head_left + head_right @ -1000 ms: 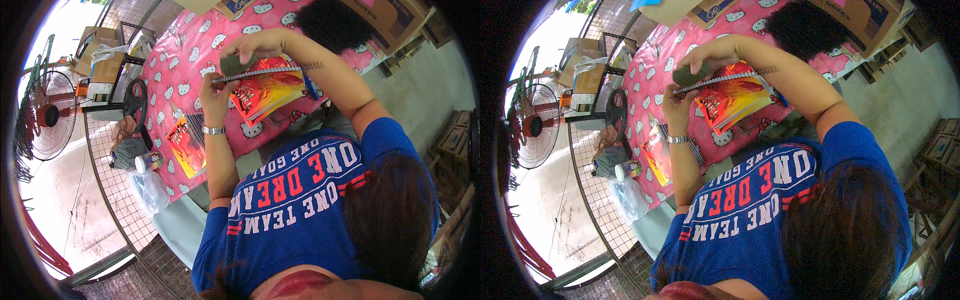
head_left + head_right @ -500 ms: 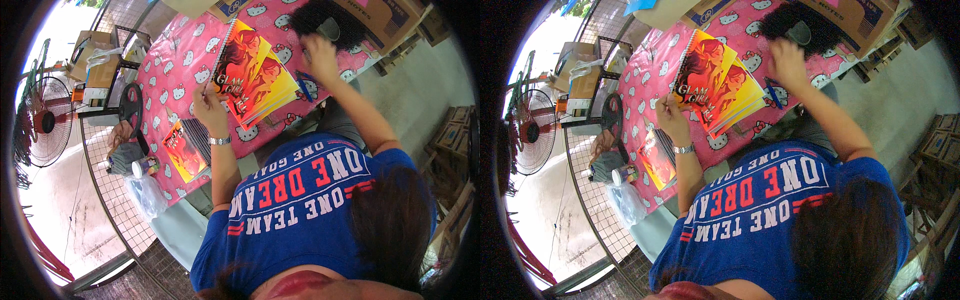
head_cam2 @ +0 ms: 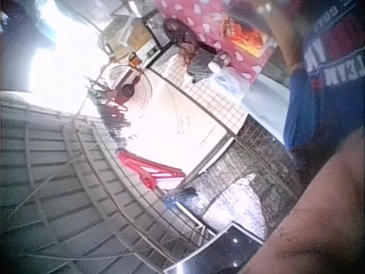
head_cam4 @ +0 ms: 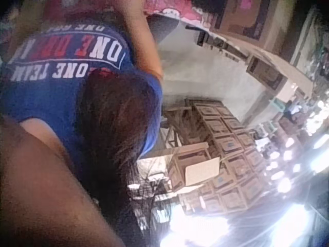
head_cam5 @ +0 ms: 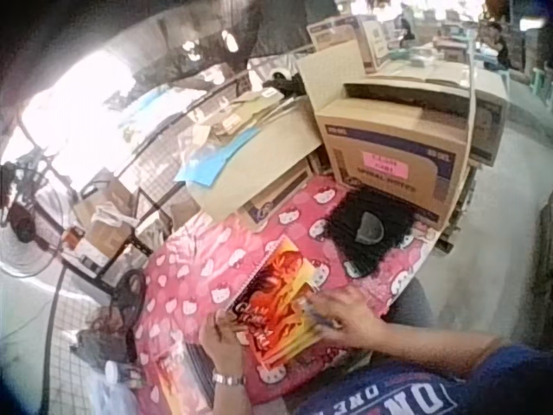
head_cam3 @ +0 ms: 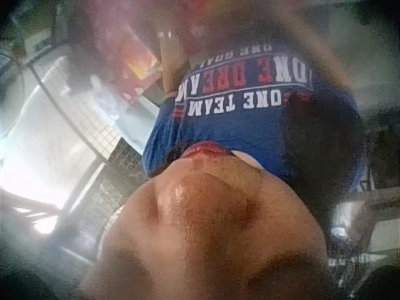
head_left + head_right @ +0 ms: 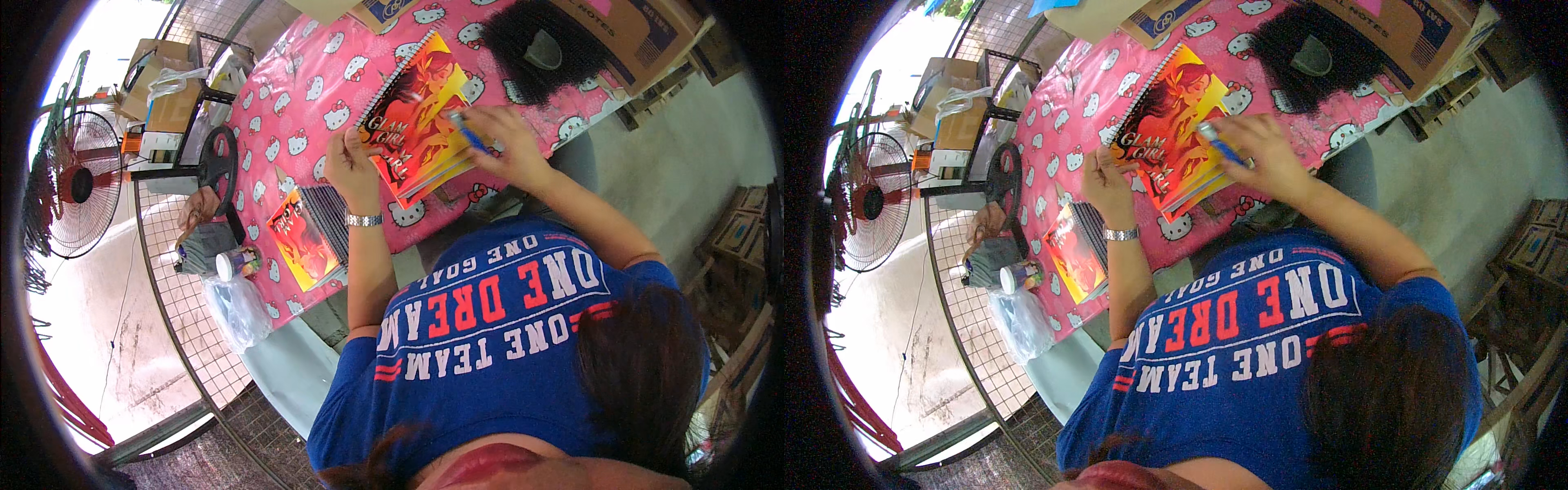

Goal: The person manually threads a plastic spiral coil through the holes of several notebooks and trims the excess coil with a blue cutting tool.

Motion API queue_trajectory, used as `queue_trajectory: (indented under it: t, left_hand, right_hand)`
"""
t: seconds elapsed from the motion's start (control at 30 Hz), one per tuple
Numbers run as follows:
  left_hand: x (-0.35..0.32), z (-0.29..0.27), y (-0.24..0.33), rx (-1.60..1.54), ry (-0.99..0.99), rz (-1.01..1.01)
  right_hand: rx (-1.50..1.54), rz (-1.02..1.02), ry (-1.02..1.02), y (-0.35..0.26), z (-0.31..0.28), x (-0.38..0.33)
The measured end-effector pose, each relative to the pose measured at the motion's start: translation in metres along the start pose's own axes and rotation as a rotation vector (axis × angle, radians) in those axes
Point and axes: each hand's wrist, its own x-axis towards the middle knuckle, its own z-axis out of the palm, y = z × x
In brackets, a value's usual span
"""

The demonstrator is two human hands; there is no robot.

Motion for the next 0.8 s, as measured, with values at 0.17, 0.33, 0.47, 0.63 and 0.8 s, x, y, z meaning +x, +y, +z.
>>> queue_trajectory:
  t: [0.17, 0.33, 0.47, 0.63, 0.8]
  left_hand:
    - [0.002, 0.013, 0.015, -0.033, 0.086, 0.09]
    - [0.01, 0.002, 0.01, 0.172, 0.015, 0.106]
    - [0.002, -0.003, -0.013, 0.119, -0.002, 0.1]
    - [-0.001, -0.001, -0.011, 0.045, 0.013, 0.118]
    - [-0.005, -0.004, -0.005, 0.192, -0.024, 0.148]
  right_hand:
    - [0.211, -0.092, -0.08, -0.046, 0.015, 0.039]
    - [0.199, -0.142, -0.079, -0.064, 0.024, 0.067]
    - [0.083, -0.217, -0.099, -0.065, 0.028, 0.073]
    - [-0.039, -0.269, -0.1, -0.069, 0.025, 0.074]
    - [0.307, 0.091, -0.371, -0.078, 0.014, 0.071]
